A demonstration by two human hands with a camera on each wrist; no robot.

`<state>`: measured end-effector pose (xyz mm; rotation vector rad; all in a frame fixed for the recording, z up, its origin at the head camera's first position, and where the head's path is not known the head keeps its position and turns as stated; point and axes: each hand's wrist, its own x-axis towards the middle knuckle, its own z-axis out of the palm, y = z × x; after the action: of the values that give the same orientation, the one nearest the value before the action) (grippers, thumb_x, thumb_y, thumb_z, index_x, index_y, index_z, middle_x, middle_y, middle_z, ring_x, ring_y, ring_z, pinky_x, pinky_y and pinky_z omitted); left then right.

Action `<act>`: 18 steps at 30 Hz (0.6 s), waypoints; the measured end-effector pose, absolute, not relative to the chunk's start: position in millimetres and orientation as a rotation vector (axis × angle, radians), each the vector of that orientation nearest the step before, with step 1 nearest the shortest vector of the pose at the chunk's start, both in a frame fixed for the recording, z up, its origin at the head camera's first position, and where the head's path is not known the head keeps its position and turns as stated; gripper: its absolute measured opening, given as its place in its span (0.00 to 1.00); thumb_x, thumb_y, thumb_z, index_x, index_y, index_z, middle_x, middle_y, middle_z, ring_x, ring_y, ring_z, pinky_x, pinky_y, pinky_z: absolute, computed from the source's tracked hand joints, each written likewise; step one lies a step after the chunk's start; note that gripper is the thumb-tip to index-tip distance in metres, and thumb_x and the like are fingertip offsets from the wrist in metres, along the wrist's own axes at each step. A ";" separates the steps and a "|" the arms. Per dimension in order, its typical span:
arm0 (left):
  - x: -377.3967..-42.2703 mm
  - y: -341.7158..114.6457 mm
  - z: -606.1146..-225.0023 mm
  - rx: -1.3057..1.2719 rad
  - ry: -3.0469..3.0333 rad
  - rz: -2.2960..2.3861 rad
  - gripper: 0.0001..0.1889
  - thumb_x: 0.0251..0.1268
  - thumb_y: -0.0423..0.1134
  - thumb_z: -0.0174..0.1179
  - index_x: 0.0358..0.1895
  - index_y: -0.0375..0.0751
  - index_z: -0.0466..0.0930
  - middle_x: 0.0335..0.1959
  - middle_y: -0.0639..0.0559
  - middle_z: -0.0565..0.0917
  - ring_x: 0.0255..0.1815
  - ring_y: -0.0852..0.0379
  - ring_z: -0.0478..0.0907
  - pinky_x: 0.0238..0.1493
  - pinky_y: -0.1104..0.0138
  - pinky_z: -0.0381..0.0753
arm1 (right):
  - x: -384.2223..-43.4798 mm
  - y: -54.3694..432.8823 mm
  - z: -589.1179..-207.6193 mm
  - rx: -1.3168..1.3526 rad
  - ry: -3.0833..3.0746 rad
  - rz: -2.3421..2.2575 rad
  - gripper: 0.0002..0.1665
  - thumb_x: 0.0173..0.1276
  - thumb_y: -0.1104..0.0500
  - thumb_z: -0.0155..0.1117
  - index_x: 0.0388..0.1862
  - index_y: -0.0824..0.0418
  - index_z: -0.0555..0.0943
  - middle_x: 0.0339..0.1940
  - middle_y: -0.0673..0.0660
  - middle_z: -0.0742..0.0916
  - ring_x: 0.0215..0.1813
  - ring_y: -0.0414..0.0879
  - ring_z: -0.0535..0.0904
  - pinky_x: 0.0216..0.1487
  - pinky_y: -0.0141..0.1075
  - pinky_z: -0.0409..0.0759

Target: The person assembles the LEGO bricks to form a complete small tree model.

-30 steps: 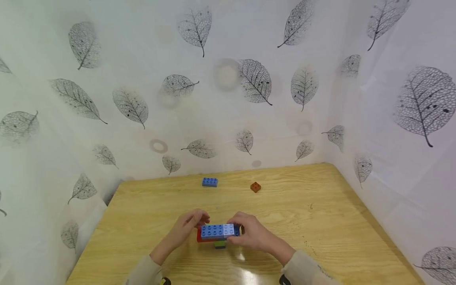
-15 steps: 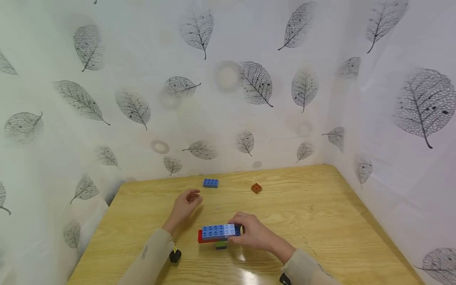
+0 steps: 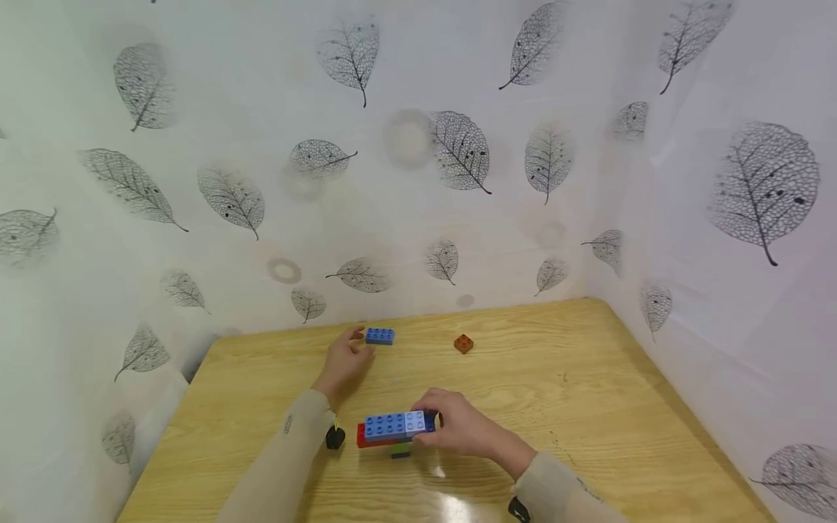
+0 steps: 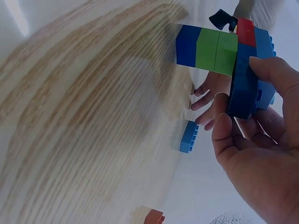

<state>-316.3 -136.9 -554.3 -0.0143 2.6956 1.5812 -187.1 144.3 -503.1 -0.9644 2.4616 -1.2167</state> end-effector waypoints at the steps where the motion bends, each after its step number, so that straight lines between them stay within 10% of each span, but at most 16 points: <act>1: -317.6 -136.7 -553.9 -0.013 2.702 1.566 0.34 0.72 0.42 0.64 0.79 0.47 0.67 0.71 0.42 0.76 0.46 0.52 0.81 0.43 0.62 0.83 | -187.6 143.8 -503.2 -0.968 2.463 -1.211 0.17 0.69 0.53 0.76 0.55 0.52 0.86 0.47 0.46 0.85 0.40 0.32 0.76 0.38 0.28 0.79; 5: -320.2 -134.9 -551.9 -0.013 2.713 1.514 0.35 0.71 0.41 0.63 0.80 0.45 0.65 0.73 0.41 0.76 0.48 0.48 0.82 0.48 0.57 0.85 | -188.0 142.2 -503.1 -0.977 2.463 -1.213 0.17 0.69 0.54 0.76 0.55 0.52 0.86 0.46 0.45 0.85 0.40 0.33 0.76 0.38 0.27 0.79; 11: -323.7 -133.3 -554.7 0.037 2.722 1.387 0.38 0.71 0.39 0.60 0.83 0.42 0.60 0.80 0.40 0.68 0.77 0.39 0.69 0.78 0.45 0.68 | -184.6 142.4 -503.7 -0.996 2.442 -1.227 0.16 0.68 0.55 0.76 0.54 0.54 0.86 0.46 0.47 0.85 0.41 0.33 0.76 0.39 0.28 0.79; 18: -330.9 -131.2 -549.2 0.105 2.827 1.157 0.38 0.69 0.39 0.62 0.82 0.41 0.62 0.76 0.36 0.71 0.76 0.36 0.69 0.79 0.43 0.65 | -186.1 143.2 -501.9 -0.987 2.458 -1.219 0.17 0.69 0.54 0.76 0.54 0.54 0.86 0.47 0.48 0.86 0.41 0.32 0.76 0.38 0.28 0.78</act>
<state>-330.9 -131.2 -549.2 0.1053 2.8272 1.1566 -186.1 143.2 -501.9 -0.9873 2.4577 -1.2195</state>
